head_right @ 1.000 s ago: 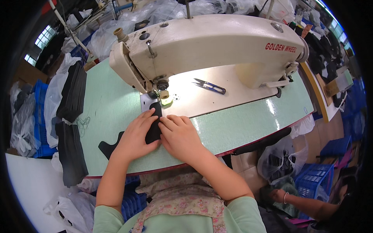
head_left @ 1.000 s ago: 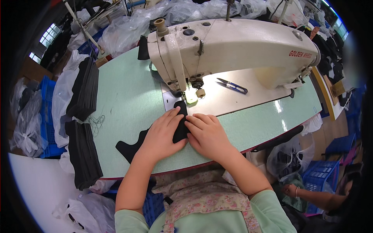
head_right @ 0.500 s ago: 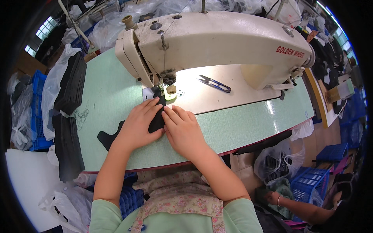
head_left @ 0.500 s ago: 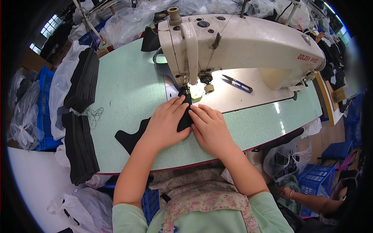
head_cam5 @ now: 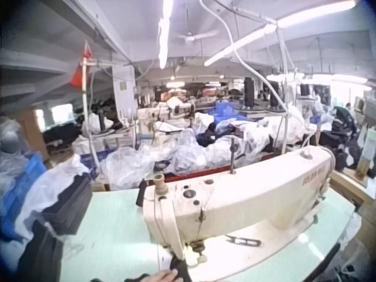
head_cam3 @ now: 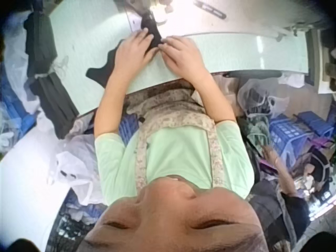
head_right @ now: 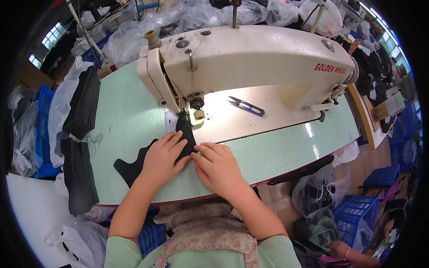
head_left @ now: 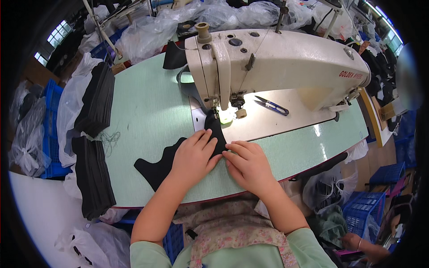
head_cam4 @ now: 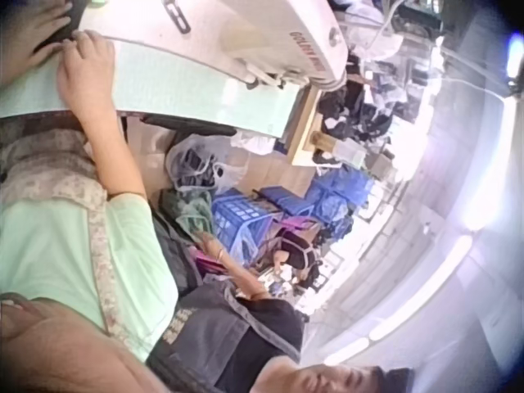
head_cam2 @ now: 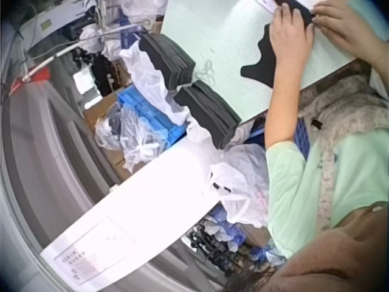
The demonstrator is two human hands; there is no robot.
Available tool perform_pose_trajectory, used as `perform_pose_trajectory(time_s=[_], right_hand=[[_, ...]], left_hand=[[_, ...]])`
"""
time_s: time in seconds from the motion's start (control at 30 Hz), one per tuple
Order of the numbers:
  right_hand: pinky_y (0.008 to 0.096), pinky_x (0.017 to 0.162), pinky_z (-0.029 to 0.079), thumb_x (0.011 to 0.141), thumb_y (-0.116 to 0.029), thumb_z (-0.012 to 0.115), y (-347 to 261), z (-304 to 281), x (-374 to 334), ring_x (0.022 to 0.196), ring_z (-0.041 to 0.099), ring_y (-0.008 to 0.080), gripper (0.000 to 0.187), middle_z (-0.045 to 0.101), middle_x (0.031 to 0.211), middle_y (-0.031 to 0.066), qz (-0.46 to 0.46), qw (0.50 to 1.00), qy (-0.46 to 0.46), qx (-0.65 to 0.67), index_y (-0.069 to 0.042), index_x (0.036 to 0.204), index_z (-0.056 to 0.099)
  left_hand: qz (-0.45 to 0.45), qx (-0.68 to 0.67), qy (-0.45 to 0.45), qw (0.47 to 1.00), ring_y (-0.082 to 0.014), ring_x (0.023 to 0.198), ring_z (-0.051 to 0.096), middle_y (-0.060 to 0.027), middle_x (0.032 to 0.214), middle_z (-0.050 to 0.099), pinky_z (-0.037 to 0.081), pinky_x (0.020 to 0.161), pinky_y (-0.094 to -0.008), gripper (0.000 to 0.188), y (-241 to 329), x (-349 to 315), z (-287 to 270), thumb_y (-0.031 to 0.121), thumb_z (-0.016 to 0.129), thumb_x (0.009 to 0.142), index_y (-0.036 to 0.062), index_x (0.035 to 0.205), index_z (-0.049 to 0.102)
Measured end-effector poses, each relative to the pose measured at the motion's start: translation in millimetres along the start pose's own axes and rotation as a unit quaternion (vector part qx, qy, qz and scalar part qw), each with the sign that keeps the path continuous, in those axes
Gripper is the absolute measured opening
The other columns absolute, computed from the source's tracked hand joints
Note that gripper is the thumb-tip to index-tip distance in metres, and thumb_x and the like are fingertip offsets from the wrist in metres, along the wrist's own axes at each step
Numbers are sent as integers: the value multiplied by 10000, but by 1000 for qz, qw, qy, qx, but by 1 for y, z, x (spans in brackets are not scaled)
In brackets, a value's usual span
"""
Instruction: The person stitches black fabric pieces one at a time using a sewing machine and trims thread with snips.
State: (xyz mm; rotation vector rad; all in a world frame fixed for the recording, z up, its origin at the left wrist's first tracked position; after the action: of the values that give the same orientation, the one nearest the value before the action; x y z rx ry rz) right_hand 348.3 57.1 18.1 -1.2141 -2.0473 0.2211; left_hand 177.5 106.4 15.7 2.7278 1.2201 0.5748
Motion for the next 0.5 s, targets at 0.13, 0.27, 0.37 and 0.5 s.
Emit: perform_pose_trajectory(time_s=[0.13, 0.27, 0.37, 0.5], right_hand=[[425, 938, 473, 800, -88, 705, -1, 0, 0, 1143, 607, 284, 251, 671, 1142, 92, 5, 1000, -13, 0, -40, 1046, 704], [425, 941, 473, 792, -88, 713, 1, 1, 0, 1145, 605, 290, 257, 670, 1145, 97, 4, 1000, -13, -3, -40, 1045, 704], [425, 940, 474, 787, -83, 716, 1, 1, 0, 1147, 604, 295, 263, 669, 1151, 102, 1, 1000, -12, -2, -41, 1046, 704], [426, 935, 477, 786, -75, 712, 0, 0, 0, 1142, 606, 299, 260, 668, 1154, 104, 4, 1000, -11, -2, -42, 1044, 702]], left_hand=[[11, 19, 6, 1000, -317, 1232, 573, -173, 1307, 624, 517, 932, -413, 456, 1, -2, -1, 270, 772, 793, 12, 1153, 666], [19, 15, 7, 1000, -320, 1231, 570, -179, 1310, 622, 512, 940, -415, 468, 1, 0, -2, 267, 765, 802, 2, 1174, 661], [26, 11, 9, 1000, -322, 1237, 564, -184, 1316, 616, 500, 959, -421, 476, -1, 0, -3, 267, 761, 807, 1, 1188, 657], [10, 12, -5, 1000, -322, 1253, 555, -184, 1345, 601, 487, 979, -431, 475, -6, 6, -1, 264, 755, 815, 1, 1196, 651]])
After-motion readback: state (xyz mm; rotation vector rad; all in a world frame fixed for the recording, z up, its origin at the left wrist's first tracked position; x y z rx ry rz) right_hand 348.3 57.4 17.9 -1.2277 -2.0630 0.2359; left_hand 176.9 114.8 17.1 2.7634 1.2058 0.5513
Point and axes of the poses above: each hand's wrist, its own x-axis towards the middle knuckle, its own z-axis out of the palm, y = z × x, the point moved 3 cm from there along x, towards the middle knuckle
